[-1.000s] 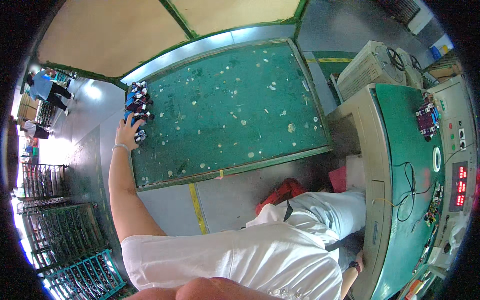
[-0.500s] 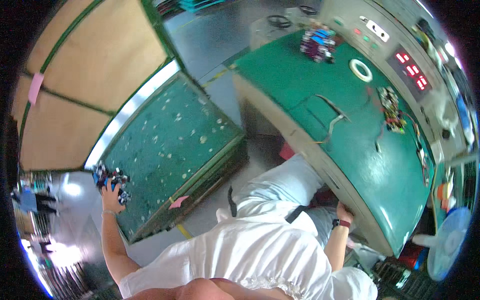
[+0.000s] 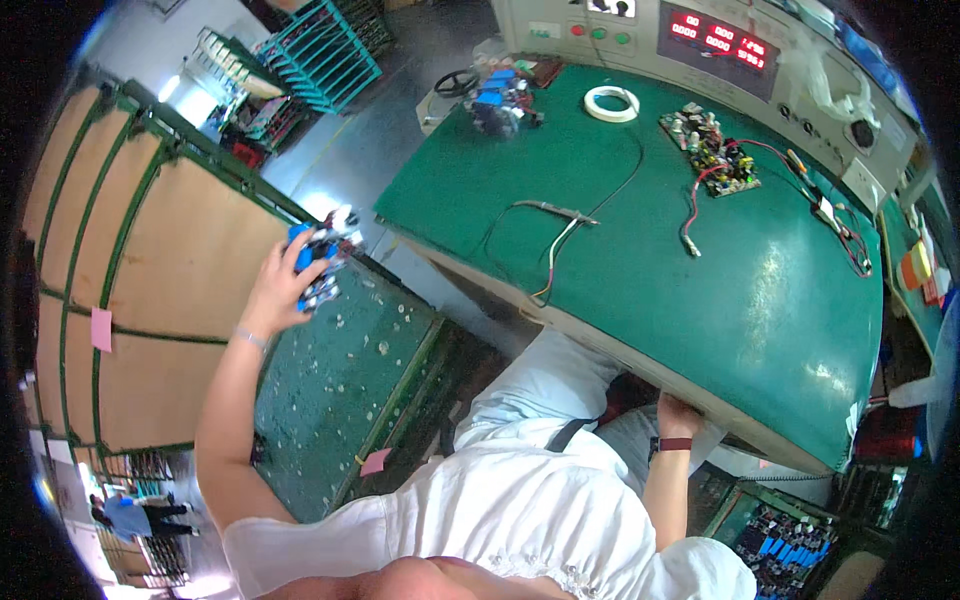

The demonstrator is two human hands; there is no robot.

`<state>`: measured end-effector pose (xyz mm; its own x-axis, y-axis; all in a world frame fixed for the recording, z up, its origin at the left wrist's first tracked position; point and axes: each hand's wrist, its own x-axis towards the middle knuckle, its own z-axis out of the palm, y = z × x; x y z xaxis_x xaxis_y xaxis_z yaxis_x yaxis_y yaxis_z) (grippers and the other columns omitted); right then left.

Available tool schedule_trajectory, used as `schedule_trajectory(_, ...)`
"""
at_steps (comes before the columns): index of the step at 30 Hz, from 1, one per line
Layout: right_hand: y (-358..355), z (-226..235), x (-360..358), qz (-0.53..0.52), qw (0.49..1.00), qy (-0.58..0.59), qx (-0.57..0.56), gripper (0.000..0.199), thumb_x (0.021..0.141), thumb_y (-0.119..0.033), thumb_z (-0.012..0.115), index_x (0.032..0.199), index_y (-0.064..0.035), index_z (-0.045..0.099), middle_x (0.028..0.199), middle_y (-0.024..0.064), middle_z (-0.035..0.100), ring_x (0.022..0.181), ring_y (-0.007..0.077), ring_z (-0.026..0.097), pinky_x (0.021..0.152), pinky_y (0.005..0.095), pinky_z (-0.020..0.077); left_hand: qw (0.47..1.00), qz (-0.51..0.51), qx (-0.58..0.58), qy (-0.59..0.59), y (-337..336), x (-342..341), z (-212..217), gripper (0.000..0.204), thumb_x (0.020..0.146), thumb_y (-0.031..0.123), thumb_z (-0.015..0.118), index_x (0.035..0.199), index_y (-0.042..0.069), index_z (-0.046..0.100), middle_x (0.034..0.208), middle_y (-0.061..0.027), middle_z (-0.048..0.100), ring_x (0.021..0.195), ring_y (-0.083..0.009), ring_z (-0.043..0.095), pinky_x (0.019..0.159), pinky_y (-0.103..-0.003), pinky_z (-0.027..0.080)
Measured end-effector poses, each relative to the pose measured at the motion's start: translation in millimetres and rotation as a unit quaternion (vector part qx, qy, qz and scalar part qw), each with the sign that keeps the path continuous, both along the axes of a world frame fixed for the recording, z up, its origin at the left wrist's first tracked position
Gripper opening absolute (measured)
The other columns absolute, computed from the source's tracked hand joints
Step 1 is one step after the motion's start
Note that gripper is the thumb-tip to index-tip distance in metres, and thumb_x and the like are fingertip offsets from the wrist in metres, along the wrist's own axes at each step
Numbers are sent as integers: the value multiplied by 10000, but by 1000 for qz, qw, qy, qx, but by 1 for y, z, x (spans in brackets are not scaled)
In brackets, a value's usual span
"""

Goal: Testing and assembling electronic components and battery packs at a workstation.

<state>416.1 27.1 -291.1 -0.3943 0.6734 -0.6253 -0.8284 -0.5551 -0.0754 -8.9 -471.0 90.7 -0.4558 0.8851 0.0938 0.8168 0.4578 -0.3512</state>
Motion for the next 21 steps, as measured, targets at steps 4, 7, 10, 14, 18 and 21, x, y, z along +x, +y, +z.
schedule_trajectory(4, -12, 7, -1, 12, 997, -17, 72, 531, 1082, -417, 377, 1444, -73, 561, 1513, 132, 560, 1412, 353, 488, 1180, 579, 364, 991, -131, -8, 15, 130, -51, 16, 864, 501, 128, 872, 1313, 248, 601, 1601, -141, 370, 1252, -472, 493, 1038, -547, 501)
schedule_trajectory(7, -17, 9, -6, 13, 995, -26, 91, 546, 1082, -420, 372, 1484, -83, 525, 1546, 119, 529, 1449, 339, 445, 1213, 573, 316, 976, -210, -47, -25, 209, -77, 20, 902, 487, 137, 895, 1333, 246, 603, 1578, -134, 380, 1247, -444, 493, 1047, -520, 507)
schedule_trajectory(10, -21, 7, -2, -14, 999, 0, 47, 494, 1067, -415, 408, 1405, -104, 592, 1485, 97, 583, 1392, 306, 506, 1178, 512, 377, 970, -208, -118, -49, 262, -91, 12, 954, 489, 142, 917, 1373, 257, 578, 1603, -135, 350, 1277, -444, 480, 1070, -510, 501)
schedule_trajectory(14, -23, -14, 9, 17, 990, 76, 120, 460, 1057, -413, 445, 1348, -111, 635, 1438, 84, 622, 1348, 299, 547, 1159, 494, 408, 963, -190, -164, -100, 295, -109, 10, 1011, 507, 160, 919, 1434, 269, 531, 1620, -142, 336, 1292, -456, 488, 1107, -506, 479)
schedule_trajectory(18, -14, -42, 18, 40, 937, 340, 68, 467, 1059, -403, 448, 1385, -109, 606, 1478, 90, 588, 1370, 311, 523, 1161, 509, 401, 962, -207, -121, -131, 298, -118, 13, 1108, 537, 161, 948, 1526, 301, 468, 1660, -153, 335, 1423, -428, 438, 1181, -492, 424)
schedule_trajectory(21, -11, -50, 24, 45, 938, 335, 72, 511, 1064, -411, 422, 1436, -92, 568, 1514, 114, 558, 1392, 335, 505, 1174, 512, 383, 971, -185, -85, -128, 287, -117, 11, 1215, 492, 248, 989, 1567, 314, 426, 1682, -97, 319, 1446, -391, 427, 1214, -476, 399)
